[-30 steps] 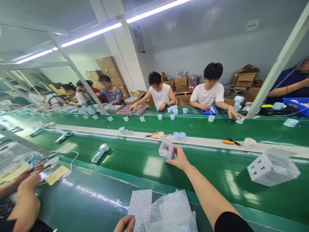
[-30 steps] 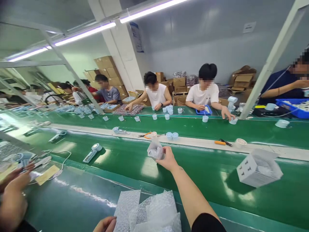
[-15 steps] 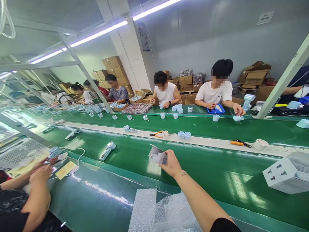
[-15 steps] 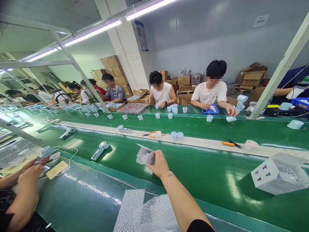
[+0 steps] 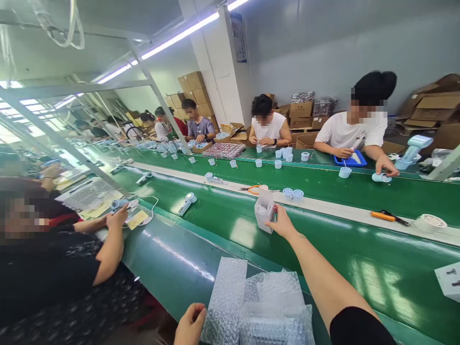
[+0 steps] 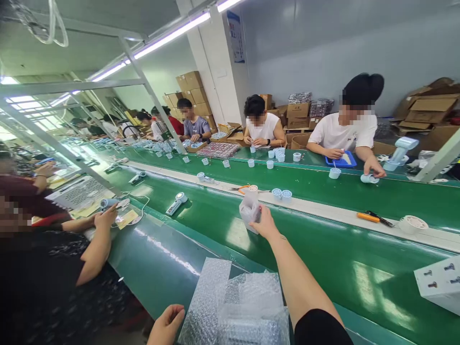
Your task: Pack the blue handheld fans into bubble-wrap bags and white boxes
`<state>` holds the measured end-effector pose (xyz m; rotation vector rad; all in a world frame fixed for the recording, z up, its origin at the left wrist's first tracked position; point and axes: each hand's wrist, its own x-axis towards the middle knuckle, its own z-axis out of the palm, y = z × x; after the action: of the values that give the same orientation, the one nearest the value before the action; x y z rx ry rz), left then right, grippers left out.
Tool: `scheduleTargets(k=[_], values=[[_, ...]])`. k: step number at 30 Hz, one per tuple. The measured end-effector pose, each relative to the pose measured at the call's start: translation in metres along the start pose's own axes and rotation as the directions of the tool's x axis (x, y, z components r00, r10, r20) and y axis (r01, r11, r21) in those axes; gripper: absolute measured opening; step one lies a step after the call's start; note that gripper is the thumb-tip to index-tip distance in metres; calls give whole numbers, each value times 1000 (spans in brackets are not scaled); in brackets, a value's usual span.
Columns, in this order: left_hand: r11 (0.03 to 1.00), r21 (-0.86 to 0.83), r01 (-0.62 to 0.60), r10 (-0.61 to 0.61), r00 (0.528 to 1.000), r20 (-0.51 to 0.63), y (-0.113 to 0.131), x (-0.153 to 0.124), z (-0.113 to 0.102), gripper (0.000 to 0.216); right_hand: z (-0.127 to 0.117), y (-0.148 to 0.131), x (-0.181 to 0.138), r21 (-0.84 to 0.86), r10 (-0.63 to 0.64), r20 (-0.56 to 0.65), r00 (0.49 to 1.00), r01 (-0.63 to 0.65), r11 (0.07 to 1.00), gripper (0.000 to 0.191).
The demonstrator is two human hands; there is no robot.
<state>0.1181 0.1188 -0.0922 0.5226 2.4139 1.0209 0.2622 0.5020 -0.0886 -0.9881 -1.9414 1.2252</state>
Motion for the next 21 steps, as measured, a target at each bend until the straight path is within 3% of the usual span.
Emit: scheduleTargets(k=[3,5,8,11,12,14,15,16,18,20,21], values=[[987,143,-77,74,997,30,6,-2,9,26,-5,-10,-14,9,66,-27,997,-66,998,89],[960,261,-105,86,993,84,11,-4,15,28,-9,-21,-31,23,119,-34,992,-118,993,80],[938,346,11,-55,992,116,10,-5,21,53,-11,-46,-75,73,159,23,987,-160,984,49],[958,259,123,-172,969,178,5,0,20,38,3,-69,-144,182,155,205,966,-193,964,31],[969,205,137,-181,960,214,3,1,18,27,13,-74,-169,254,180,342,922,-275,927,27],[984,70,165,-179,938,298,3,3,12,14,40,-77,-217,269,287,573,768,-506,819,23],[985,10,173,-166,927,337,5,3,7,18,55,-77,-237,220,350,636,688,-595,773,27],[981,-62,184,-148,915,374,8,1,1,25,72,-77,-252,196,412,632,656,-650,734,34],[937,-257,237,-101,887,450,15,-3,-11,37,102,-80,-270,280,484,517,706,-674,684,60],[829,-460,317,-55,866,497,23,-7,-23,46,125,-91,-270,449,445,402,800,-596,665,87],[771,-536,345,-45,868,494,27,-8,-28,50,133,-99,-266,507,395,369,841,-538,673,90]])
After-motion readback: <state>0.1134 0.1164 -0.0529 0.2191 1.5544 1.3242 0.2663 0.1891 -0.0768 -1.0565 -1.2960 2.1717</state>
